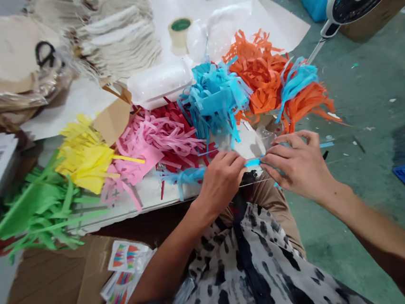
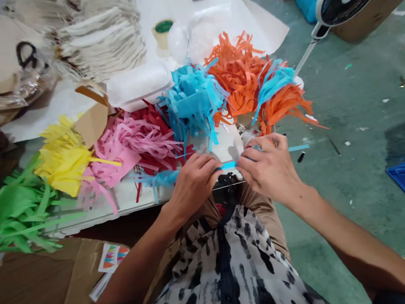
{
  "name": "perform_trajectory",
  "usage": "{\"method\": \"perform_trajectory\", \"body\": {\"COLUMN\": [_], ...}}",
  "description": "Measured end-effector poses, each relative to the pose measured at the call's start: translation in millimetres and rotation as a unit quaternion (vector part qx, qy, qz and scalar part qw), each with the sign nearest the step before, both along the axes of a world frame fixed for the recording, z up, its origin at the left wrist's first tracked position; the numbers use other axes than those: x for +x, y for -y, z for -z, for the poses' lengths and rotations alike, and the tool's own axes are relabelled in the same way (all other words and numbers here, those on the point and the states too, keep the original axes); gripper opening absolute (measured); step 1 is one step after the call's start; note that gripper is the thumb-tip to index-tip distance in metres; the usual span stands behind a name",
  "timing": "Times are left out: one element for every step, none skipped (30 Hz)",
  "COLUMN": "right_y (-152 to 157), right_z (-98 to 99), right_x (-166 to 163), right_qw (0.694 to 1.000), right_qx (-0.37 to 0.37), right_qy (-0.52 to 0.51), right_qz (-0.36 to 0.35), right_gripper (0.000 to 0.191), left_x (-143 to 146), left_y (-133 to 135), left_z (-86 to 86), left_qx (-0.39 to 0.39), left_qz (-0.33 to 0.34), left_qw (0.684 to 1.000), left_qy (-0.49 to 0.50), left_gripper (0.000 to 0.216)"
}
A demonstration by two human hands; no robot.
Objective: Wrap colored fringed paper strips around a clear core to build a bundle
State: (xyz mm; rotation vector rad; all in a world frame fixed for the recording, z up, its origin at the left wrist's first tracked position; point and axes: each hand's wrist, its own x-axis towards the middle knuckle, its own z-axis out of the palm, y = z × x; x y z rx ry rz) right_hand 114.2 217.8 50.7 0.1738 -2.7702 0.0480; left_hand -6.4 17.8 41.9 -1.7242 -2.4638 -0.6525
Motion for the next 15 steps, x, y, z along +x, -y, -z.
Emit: {"method": "perform_trajectory", "body": {"right_y": [-1.2, -2.1, -2.4, -2.2, -1.7, -1.1, -0.4, 0.2, 0.6, 0.8, 0.6, 0.3, -0.3, -1.0, -1.8], "right_z": [0.3, 1.0, 1.8, 2.7, 3.6, 4.5, 5.3, 5.9, 6.5, 7.1, 7.6, 8.3, 9.1, 10.0, 10.9], "right_x": [-0.5, -1.1, -1.9, -2.7, -3.6, -4.5, -5.2, -5.7, -5.9, -5.9, -5.8, -5.6, -5.4, -5.2, -5.1], "right_qw": [1.0, 1.0, 1.0, 1.0, 1.0, 0.999, 0.999, 0.999, 0.999, 0.999, 0.999, 0.999, 0.999, 0.999, 0.998], "right_qx": [-0.003, -0.007, -0.011, -0.015, -0.019, -0.022, -0.025, -0.027, -0.03, -0.033, -0.036, -0.039, -0.044, -0.05, -0.058], "right_qy": [0.003, 0.004, 0.002, 0.002, 0.003, 0.005, 0.005, 0.005, 0.007, 0.009, 0.009, 0.012, 0.012, 0.013, 0.011], "right_qz": [-0.002, -0.006, -0.012, -0.019, -0.024, -0.025, -0.024, -0.022, -0.019, -0.017, -0.016, -0.016, -0.016, -0.016, -0.016], "right_gripper": [0.011, 0.012, 0.012, 0.012, 0.013, 0.013, 0.013, 0.013, 0.014, 0.014, 0.014, 0.014, 0.015, 0.015, 0.015], "left_x": [-2.0, -3.7, -5.0, -5.6, -5.7, -5.3, -4.6, -3.9, -3.2, -2.7, -2.5, -2.4, -2.6, -3.0, -3.5], "left_y": [-0.9, -0.3, 1.2, 3.0, 4.7, 6.0, 6.9, 7.3, 7.6, 7.7, 7.9, 8.2, 8.7, 9.4, 10.2], "left_z": [3.6, 6.4, 8.4, 9.7, 10.3, 10.5, 10.6, 10.6, 10.8, 11.3, 12.0, 13.0, 13.9, 14.7, 15.1], "left_qx": [-0.007, -0.01, -0.01, -0.007, -0.003, 0.002, 0.006, 0.011, 0.014, 0.016, 0.018, 0.018, 0.016, 0.012, 0.007], "left_qz": [-0.002, -0.003, -0.005, -0.008, -0.012, -0.014, -0.016, -0.018, -0.02, -0.022, -0.025, -0.027, -0.029, -0.03, -0.032], "left_qw": [1.0, 1.0, 1.0, 1.0, 0.999, 0.999, 0.999, 0.999, 0.999, 0.999, 0.998, 0.998, 0.998, 0.997, 0.997], "left_qy": [-0.003, -0.009, -0.017, -0.026, -0.034, -0.039, -0.042, -0.043, -0.044, -0.046, -0.05, -0.055, -0.061, -0.067, -0.071], "left_gripper": [0.016, 0.015, 0.015, 0.014, 0.013, 0.012, 0.012, 0.011, 0.011, 0.011, 0.011, 0.01, 0.008, 0.008, 0.007]}}
